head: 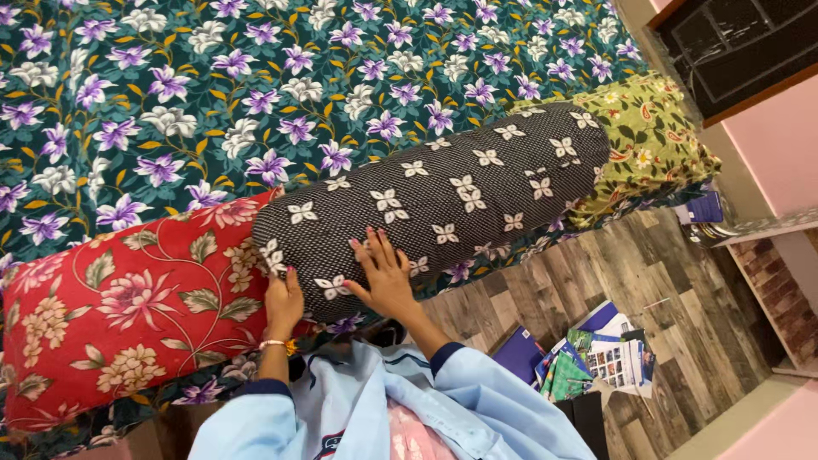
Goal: The person arranges pillows and a bolster on a bed and then pulls a folded brown sheet up over the mattress.
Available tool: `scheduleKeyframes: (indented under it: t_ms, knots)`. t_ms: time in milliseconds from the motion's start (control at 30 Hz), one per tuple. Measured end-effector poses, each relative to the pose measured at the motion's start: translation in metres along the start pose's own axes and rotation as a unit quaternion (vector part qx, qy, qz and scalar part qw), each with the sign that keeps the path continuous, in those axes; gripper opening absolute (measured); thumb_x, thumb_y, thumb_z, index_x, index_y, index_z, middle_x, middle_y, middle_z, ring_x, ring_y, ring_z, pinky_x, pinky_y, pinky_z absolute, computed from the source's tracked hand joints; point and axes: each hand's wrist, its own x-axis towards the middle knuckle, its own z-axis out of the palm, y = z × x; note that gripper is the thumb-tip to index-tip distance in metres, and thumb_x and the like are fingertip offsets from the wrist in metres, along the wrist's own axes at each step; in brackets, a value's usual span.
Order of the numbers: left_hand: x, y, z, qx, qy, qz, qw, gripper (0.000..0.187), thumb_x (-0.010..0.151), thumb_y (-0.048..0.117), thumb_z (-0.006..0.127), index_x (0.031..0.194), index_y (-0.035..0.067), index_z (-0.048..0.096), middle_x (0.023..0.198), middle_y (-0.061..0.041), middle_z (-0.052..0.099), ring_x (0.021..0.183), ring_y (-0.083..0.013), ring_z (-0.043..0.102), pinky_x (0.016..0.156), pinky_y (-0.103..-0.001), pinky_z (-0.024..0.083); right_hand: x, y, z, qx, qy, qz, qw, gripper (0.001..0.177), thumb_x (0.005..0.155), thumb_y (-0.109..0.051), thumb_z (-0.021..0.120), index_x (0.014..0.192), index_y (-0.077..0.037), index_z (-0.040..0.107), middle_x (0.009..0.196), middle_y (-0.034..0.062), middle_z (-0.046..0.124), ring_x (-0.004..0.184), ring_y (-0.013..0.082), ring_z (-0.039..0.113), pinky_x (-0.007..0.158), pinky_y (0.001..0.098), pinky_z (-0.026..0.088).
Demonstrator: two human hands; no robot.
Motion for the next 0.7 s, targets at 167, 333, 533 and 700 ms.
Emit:
scheduleKeyframes:
  t_ms: [167, 333, 533, 700]
  knots:
    - [-0.006, 0.010, 0.010, -0.020, 0.091, 0.055, 0.994, 0.058, 0.106, 0.037, 0.042, 0.141, -0.010, 0.050, 0.125, -0.039, 0.061, 0.110, -0.0572, 0.059, 0.094, -0.055, 0.048, -0.001, 0.005, -0.007, 0.001, 0.010, -0.038, 0.999, 0.080, 0.095, -0.062, 0.062, 0.161, -0.023, 0.037, 0.170, 0.0137, 0.028, 0.157, 0.0327, 0.027, 0.117, 0.0538, 0.025]
    - [-0.014, 0.022, 0.000, -0.045, 0.124, 0.114, 0.985, 0.060, 0.107, 0.037, 0.044, 0.145, -0.010, 0.048, 0.135, -0.036, 0.057, 0.118, -0.0532, 0.058, 0.099, -0.053, 0.047, -0.004, 0.003, -0.013, -0.019, 0.014, -0.052, 0.998, 0.079, 0.094, -0.064, 0.060, 0.161, -0.026, 0.037, 0.169, 0.0109, 0.031, 0.156, 0.0304, 0.028, 0.118, 0.0513, 0.026]
    - [-0.010, 0.003, 0.005, -0.062, 0.137, 0.112, 0.982, 0.065, 0.102, 0.046, 0.047, 0.141, -0.006, 0.055, 0.140, -0.032, 0.059, 0.125, -0.0495, 0.056, 0.108, -0.050, 0.044, -0.015, -0.005, -0.002, -0.038, 0.013, -0.003, 0.999, 0.078, 0.094, -0.062, 0.061, 0.160, -0.027, 0.039, 0.169, 0.0099, 0.028, 0.155, 0.0293, 0.025, 0.116, 0.0587, 0.022]
    - [0.008, -0.040, 0.019, 0.027, 0.163, 0.129, 0.978, 0.082, 0.108, 0.056, 0.047, 0.145, -0.017, 0.046, 0.146, -0.040, 0.048, 0.134, -0.0545, 0.046, 0.114, -0.053, 0.035, -0.026, -0.012, 0.006, -0.040, 0.028, 0.030, 0.998, 0.076, 0.095, -0.061, 0.061, 0.159, -0.027, 0.040, 0.171, 0.0070, 0.028, 0.157, 0.0284, 0.026, 0.116, 0.0601, 0.021]
